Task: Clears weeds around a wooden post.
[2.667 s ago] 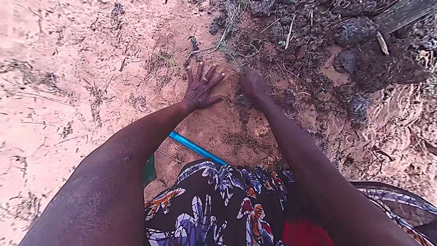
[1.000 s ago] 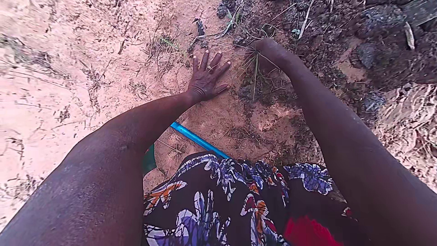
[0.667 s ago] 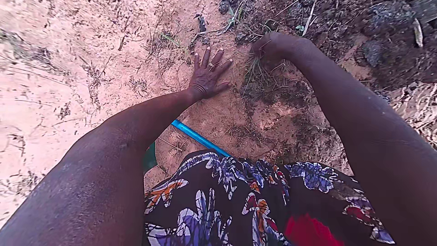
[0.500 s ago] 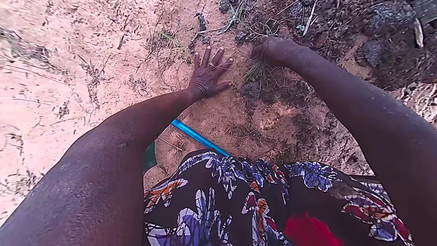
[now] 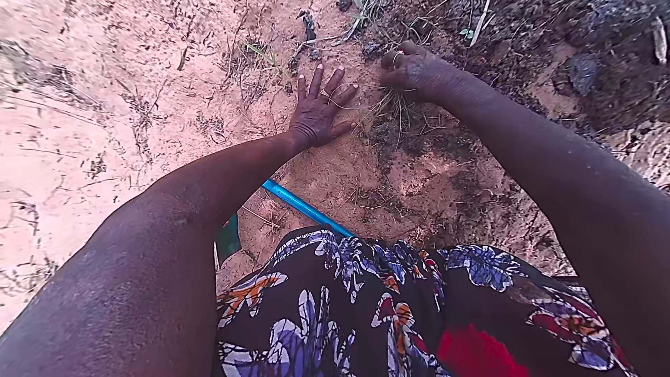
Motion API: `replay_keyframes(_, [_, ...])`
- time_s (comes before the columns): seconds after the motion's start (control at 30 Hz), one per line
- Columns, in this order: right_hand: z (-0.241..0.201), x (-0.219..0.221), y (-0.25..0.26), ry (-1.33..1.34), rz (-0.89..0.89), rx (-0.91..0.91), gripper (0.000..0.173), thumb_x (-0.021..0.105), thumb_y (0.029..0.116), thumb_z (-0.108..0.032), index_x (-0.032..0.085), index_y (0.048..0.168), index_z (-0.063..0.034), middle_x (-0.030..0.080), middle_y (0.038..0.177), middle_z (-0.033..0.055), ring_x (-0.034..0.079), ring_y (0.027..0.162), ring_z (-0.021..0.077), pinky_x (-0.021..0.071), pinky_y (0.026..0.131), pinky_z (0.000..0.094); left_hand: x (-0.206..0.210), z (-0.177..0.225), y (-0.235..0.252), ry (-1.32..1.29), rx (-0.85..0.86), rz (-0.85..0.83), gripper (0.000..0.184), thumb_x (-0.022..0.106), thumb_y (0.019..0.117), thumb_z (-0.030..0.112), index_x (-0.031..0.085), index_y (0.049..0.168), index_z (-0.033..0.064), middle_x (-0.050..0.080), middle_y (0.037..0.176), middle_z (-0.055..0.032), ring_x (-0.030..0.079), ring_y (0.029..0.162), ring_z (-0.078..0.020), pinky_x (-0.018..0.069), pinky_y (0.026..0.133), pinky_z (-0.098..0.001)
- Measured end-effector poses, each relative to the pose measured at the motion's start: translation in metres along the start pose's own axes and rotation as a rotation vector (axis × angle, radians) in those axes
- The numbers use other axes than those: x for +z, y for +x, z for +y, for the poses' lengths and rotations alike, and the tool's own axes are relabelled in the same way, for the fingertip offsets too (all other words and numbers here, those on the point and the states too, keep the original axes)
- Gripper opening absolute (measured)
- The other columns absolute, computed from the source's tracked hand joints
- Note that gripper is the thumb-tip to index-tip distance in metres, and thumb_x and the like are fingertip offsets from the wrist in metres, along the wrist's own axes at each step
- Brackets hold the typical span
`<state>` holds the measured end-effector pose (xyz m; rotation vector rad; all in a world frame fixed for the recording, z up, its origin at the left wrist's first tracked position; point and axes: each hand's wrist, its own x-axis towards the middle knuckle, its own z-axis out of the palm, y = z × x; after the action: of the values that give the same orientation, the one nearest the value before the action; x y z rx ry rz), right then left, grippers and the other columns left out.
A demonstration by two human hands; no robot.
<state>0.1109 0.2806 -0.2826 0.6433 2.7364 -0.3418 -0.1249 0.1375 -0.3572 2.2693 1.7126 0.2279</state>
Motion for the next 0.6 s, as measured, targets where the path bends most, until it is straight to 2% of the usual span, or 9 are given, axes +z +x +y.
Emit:
replay_keyframes(0.1, [0.003, 0.003, -0.005, -0.041, 0.013, -0.001, 0.035, 0.059, 0.0951, 0.008, 0.069, 0.126, -0.0070, 0.058, 0.140, 0.0249, 0.047, 0.136, 0.0514, 0.0403, 0.111, 0.0622, -0.001, 0.000, 0.000, 0.005, -0.013, -0.012, 0.080, 0.043, 0.0929, 0.075, 0.033, 0.162, 0.0350, 0.016, 0.173, -0.0059, 0.006, 0.158, -0.0442, 0.0047, 0.118, -0.0743])
replay_keyframes(0.2, [0.006, 0.002, -0.005, 0.048, 0.017, 0.005, 0.038, 0.058, 0.0937, 0.008, 0.072, 0.125, -0.0084, 0.057, 0.144, 0.0222, 0.041, 0.143, 0.0503, 0.0306, 0.119, 0.0639, -0.001, 0.000, 0.000, 0.006, -0.010, -0.017, 0.080, 0.042, 0.0935, 0.075, 0.031, 0.162, 0.0352, 0.016, 0.173, -0.0063, 0.006, 0.158, -0.0442, 0.0043, 0.118, -0.0743])
replay_keyframes(0.3, [0.008, 0.004, 0.001, 0.199, 0.161, -0.002, 0.033, 0.047, 0.0984, 0.008, 0.069, 0.122, -0.0009, 0.063, 0.138, 0.0211, 0.048, 0.141, 0.0443, 0.0287, 0.123, 0.0569, -0.001, 0.000, 0.001, 0.000, -0.002, -0.004, 0.080, 0.044, 0.0931, 0.074, 0.033, 0.162, 0.0349, 0.017, 0.172, -0.0068, 0.006, 0.157, -0.0442, 0.0050, 0.118, -0.0746])
replay_keyframes(0.37, [0.001, 0.006, 0.006, 0.383, 0.325, 0.027, 0.027, 0.049, 0.1025, 0.000, 0.063, 0.124, 0.0080, 0.068, 0.121, 0.0292, 0.064, 0.120, 0.0442, 0.0442, 0.109, 0.0545, -0.001, 0.000, 0.000, -0.005, -0.004, -0.015, 0.080, 0.044, 0.0929, 0.074, 0.032, 0.162, 0.0362, 0.017, 0.172, -0.0077, 0.006, 0.157, -0.0447, 0.0047, 0.118, -0.0746])
replay_keyframes(0.4, [-0.004, 0.006, 0.010, 0.493, 0.392, 0.079, 0.031, 0.052, 0.1025, -0.003, 0.060, 0.129, 0.0105, 0.068, 0.119, 0.0306, 0.067, 0.113, 0.0412, 0.0486, 0.104, 0.0514, -0.002, 0.000, 0.000, -0.014, -0.002, -0.010, 0.080, 0.044, 0.0928, 0.074, 0.032, 0.162, 0.0364, 0.018, 0.172, -0.0080, 0.007, 0.157, -0.0449, 0.0043, 0.118, -0.0745])
replay_keyframes(0.43, [-0.008, 0.006, 0.015, 0.592, 0.448, 0.143, 0.036, 0.053, 0.1028, -0.006, 0.057, 0.135, 0.0101, 0.069, 0.117, 0.0276, 0.069, 0.106, 0.0332, 0.0523, 0.099, 0.0445, -0.001, 0.000, 0.000, -0.019, -0.001, -0.012, 0.079, 0.045, 0.0929, 0.074, 0.032, 0.162, 0.0363, 0.017, 0.172, -0.0080, 0.006, 0.157, -0.0446, 0.0040, 0.118, -0.0746])
replay_keyframes(0.5, [-0.011, 0.012, 0.026, 0.858, 0.587, 0.238, 0.034, 0.048, 0.1037, -0.005, 0.052, 0.133, 0.0112, 0.066, 0.101, 0.0153, 0.066, 0.087, 0.0150, 0.0555, 0.086, 0.0315, -0.001, 0.000, 0.000, -0.015, -0.001, -0.016, 0.080, 0.045, 0.0931, 0.074, 0.031, 0.162, 0.0363, 0.016, 0.173, -0.0075, 0.005, 0.158, -0.0443, 0.0038, 0.118, -0.0745])
replay_keyframes(0.57, [-0.010, 0.017, 0.035, 1.196, 0.749, 0.342, 0.024, 0.041, 0.1076, -0.006, 0.052, 0.124, 0.0086, 0.059, 0.078, 0.0033, 0.063, 0.067, 0.0096, 0.0591, 0.075, 0.0302, -0.001, 0.000, 0.000, -0.010, -0.001, -0.009, 0.079, 0.045, 0.0932, 0.073, 0.032, 0.162, 0.0355, 0.017, 0.173, -0.0074, 0.006, 0.158, -0.0440, 0.0040, 0.118, -0.0743])
replay_keyframes(0.6, [-0.009, 0.019, 0.039, 1.366, 0.844, 0.403, 0.018, 0.038, 0.1096, -0.007, 0.051, 0.114, 0.0034, 0.056, 0.068, -0.0008, 0.062, 0.058, 0.0094, 0.0611, 0.069, 0.0305, -0.001, 0.000, 0.000, -0.003, -0.001, -0.007, 0.079, 0.045, 0.0933, 0.073, 0.032, 0.162, 0.0356, 0.016, 0.173, -0.0075, 0.007, 0.158, -0.0440, 0.0043, 0.118, -0.0741])
